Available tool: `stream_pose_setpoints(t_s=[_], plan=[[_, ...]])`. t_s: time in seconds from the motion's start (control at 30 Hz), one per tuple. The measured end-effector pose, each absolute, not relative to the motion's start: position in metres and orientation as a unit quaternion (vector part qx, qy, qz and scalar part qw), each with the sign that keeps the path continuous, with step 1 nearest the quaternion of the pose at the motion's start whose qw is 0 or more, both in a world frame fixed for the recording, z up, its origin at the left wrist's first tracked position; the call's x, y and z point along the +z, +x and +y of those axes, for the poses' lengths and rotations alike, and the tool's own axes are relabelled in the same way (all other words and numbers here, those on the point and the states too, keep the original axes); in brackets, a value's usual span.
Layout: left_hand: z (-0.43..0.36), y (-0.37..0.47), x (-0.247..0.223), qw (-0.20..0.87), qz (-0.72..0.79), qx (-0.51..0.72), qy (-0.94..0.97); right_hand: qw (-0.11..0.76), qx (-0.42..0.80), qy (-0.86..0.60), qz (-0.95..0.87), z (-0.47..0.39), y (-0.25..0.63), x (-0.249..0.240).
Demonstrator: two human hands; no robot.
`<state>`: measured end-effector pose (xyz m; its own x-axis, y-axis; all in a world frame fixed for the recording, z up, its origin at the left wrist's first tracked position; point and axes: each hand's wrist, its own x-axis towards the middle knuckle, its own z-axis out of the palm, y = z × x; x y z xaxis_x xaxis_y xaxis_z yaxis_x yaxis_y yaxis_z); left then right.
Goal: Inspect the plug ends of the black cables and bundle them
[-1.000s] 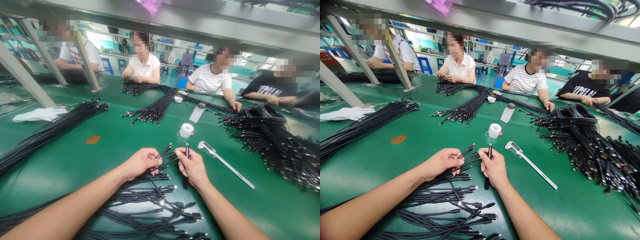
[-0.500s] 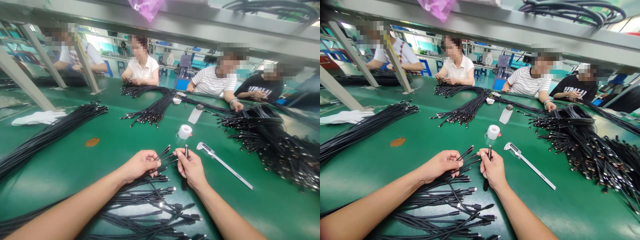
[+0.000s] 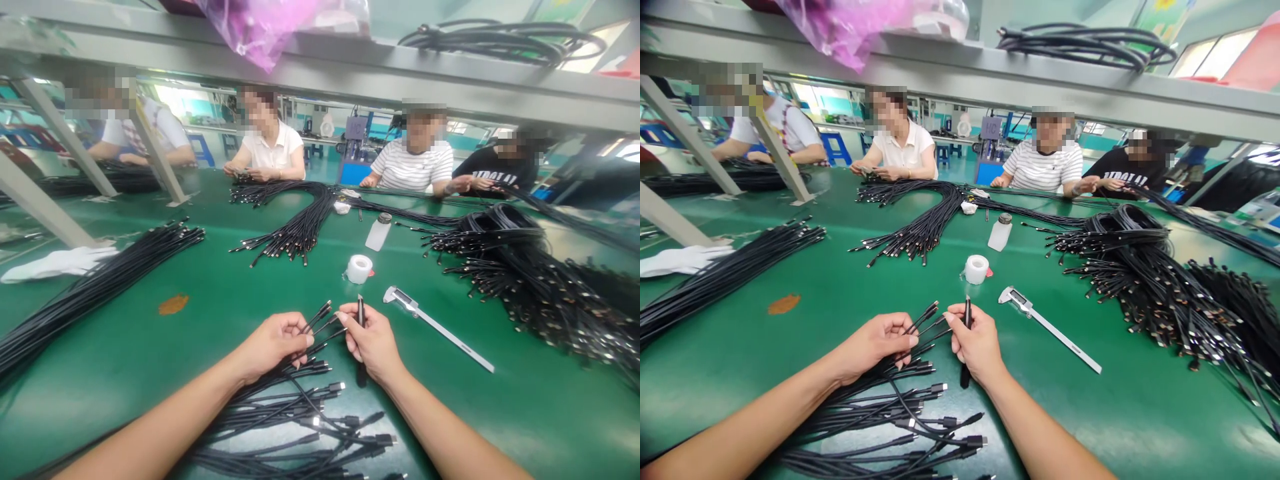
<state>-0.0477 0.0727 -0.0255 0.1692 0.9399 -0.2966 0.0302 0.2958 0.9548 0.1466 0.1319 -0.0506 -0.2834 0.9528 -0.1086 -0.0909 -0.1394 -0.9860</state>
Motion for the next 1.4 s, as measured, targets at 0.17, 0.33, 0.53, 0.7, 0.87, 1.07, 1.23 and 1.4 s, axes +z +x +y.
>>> stream_pose_setpoints(t_s=[0.17,0.33,0.53,0.7,0.87,1.07,1.23,1.4], plan=[[0.0727,-0.0486,-0.0275,0.613,0.523,0.376,0.458,0.431,0.621,-0.425,-0.498,0.1335,0.1454,-0.0521],[0.0738,-0.0476,-0.0240,0.613,0.529,0.377,0.449,0.431,0.632,-0.406,-0.500,0.1321,0.1463,-0.0489],[0.0741,-0.0463,-0.0225,0.607,0.539,0.376,0.448,0.428,0.637,-0.408,-0.495,0.1308,0.1450,-0.0446],[0.0746,-0.0483,-0.0223,0.609,0.538,0.383,0.439,0.434,0.638,-0.404,-0.491,0.1305,0.1436,-0.0437],[0.0746,-0.0507,-0.0219,0.615,0.541,0.399,0.413,0.443,0.636,-0.392,-0.495,0.1309,0.1436,-0.0449],[0.0748,-0.0506,-0.0222,0.627,0.520,0.397,0.422,0.441,0.636,-0.382,-0.505,0.1322,0.1440,-0.0487],[0.0756,-0.0506,-0.0230,0.625,0.522,0.387,0.432,0.437,0.639,-0.378,-0.509,0.1330,0.1445,-0.0503],[0.0750,-0.0508,-0.0237,0.623,0.524,0.387,0.434,0.429,0.646,-0.374,-0.508,0.1322,0.1464,-0.0523]])
